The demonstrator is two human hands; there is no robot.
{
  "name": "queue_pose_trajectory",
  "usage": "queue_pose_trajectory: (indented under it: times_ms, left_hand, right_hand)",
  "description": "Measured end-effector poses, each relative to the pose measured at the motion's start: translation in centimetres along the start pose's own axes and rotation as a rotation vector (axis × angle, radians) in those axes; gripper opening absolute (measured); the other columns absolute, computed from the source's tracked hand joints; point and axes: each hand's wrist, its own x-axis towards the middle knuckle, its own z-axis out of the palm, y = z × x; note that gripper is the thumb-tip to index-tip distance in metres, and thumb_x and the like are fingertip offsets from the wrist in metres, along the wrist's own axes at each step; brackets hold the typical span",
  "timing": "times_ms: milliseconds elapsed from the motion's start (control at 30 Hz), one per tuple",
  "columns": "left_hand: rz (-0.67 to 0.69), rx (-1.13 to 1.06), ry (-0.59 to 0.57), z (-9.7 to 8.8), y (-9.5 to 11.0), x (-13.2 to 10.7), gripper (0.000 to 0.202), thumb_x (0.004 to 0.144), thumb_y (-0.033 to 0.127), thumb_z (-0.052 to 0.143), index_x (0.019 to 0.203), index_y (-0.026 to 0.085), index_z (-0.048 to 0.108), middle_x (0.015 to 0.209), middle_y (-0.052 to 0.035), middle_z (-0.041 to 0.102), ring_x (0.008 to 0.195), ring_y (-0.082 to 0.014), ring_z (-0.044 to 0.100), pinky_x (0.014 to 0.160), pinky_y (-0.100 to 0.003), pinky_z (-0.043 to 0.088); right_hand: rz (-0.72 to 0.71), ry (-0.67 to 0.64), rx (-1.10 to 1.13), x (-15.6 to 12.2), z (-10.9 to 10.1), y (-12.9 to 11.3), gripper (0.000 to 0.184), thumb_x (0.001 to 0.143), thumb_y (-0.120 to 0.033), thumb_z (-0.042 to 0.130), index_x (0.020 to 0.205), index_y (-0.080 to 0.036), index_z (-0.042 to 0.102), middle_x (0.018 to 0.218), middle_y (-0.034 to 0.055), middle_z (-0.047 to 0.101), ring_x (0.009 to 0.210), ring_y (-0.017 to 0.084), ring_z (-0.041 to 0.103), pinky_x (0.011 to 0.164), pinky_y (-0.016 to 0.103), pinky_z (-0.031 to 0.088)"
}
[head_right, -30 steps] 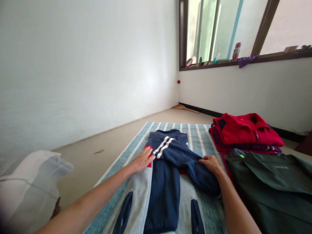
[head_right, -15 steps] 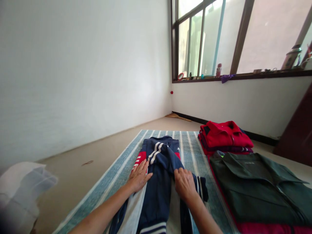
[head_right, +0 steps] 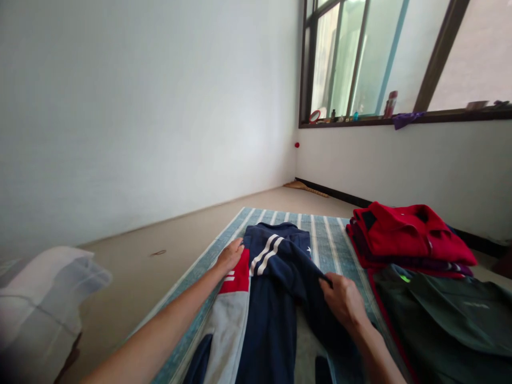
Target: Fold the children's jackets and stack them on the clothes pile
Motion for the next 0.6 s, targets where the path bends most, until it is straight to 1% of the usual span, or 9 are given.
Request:
queue_pose_trajectory:
  times_ms: [33,100,167,233,333,433,500,600]
  left_hand:
    - [0.006,0.005,-0.008,0.4,-0.1,1.1,0.046,0.093,0.021,0.032,0.136,0.014,0.049,0.143,-0.0115,0.051,0.135,-0.0206,0.043,0.113,-0.033,0.032]
    - [0.031,0.014,-0.034,1.3,0.1,3.1,0.047,0.094,0.023,0.033,0.138,0.012,0.046,0.148,-0.0116,0.045,0.139,-0.0198,0.036,0.115,-0.033,0.027]
    - [0.058,0.022,-0.067,2.3,0.5,4.6,0.049,0.095,0.026,0.034,0.141,0.010,0.043,0.153,-0.0125,0.037,0.143,-0.0195,0.029,0.117,-0.033,0.023]
    - [0.070,0.028,-0.098,3.3,1.0,5.6,0.052,0.097,0.031,0.034,0.144,0.011,0.038,0.156,-0.0125,0.030,0.145,-0.0211,0.022,0.117,-0.037,0.021]
    - [0.066,0.039,-0.149,4.3,1.7,6.1,0.056,0.098,0.040,0.031,0.148,0.014,0.032,0.159,-0.0111,0.022,0.147,-0.0249,0.016,0.117,-0.046,0.020]
    - [0.066,0.059,-0.204,4.4,2.0,6.0,0.060,0.098,0.046,0.027,0.151,0.017,0.027,0.160,-0.0092,0.017,0.148,-0.0249,0.012,0.117,-0.051,0.015]
    - [0.063,0.077,-0.232,4.1,2.3,5.9,0.062,0.098,0.048,0.025,0.152,0.017,0.024,0.161,-0.0090,0.015,0.148,-0.0249,0.010,0.117,-0.053,0.013]
    - [0.075,0.103,-0.257,3.6,2.9,6.1,0.064,0.097,0.052,0.023,0.152,0.018,0.022,0.162,-0.0081,0.011,0.148,-0.0243,0.006,0.117,-0.053,0.010]
  right_hand:
    - [0.018,0.033,0.101,0.4,-0.8,0.2,0.033,0.089,-0.039,0.044,0.077,-0.020,0.069,0.070,0.0040,0.071,0.070,0.020,0.066,0.060,0.025,0.043]
    - [0.060,0.128,0.319,1.0,-2.5,0.7,0.035,0.083,-0.047,0.050,0.086,-0.020,0.072,0.071,0.0021,0.071,0.070,0.021,0.067,0.060,0.026,0.045]
    - [0.141,0.185,0.401,1.5,-4.0,1.4,0.043,0.079,-0.054,0.054,0.097,-0.019,0.073,0.073,0.0015,0.073,0.069,0.023,0.068,0.060,0.027,0.048]
    - [0.238,0.206,0.393,2.1,-4.8,2.3,0.048,0.074,-0.057,0.059,0.102,-0.020,0.073,0.072,0.0016,0.073,0.066,0.024,0.068,0.060,0.030,0.049]
    - [0.320,0.240,0.341,2.7,-4.3,4.2,0.048,0.070,-0.059,0.060,0.098,-0.022,0.074,0.068,0.0036,0.072,0.066,0.026,0.068,0.059,0.034,0.049]
    - [0.396,0.246,0.308,3.2,-3.0,5.9,0.045,0.064,-0.059,0.061,0.087,-0.024,0.075,0.068,0.0055,0.072,0.069,0.029,0.067,0.063,0.038,0.048]
    - [0.454,0.242,0.313,3.2,-2.6,6.4,0.043,0.060,-0.058,0.062,0.082,-0.024,0.075,0.069,0.0056,0.072,0.072,0.030,0.067,0.066,0.040,0.048]
    - [0.527,0.233,0.374,3.0,-3.2,6.0,0.041,0.058,-0.057,0.063,0.080,-0.025,0.074,0.072,0.0071,0.073,0.073,0.030,0.067,0.066,0.040,0.049]
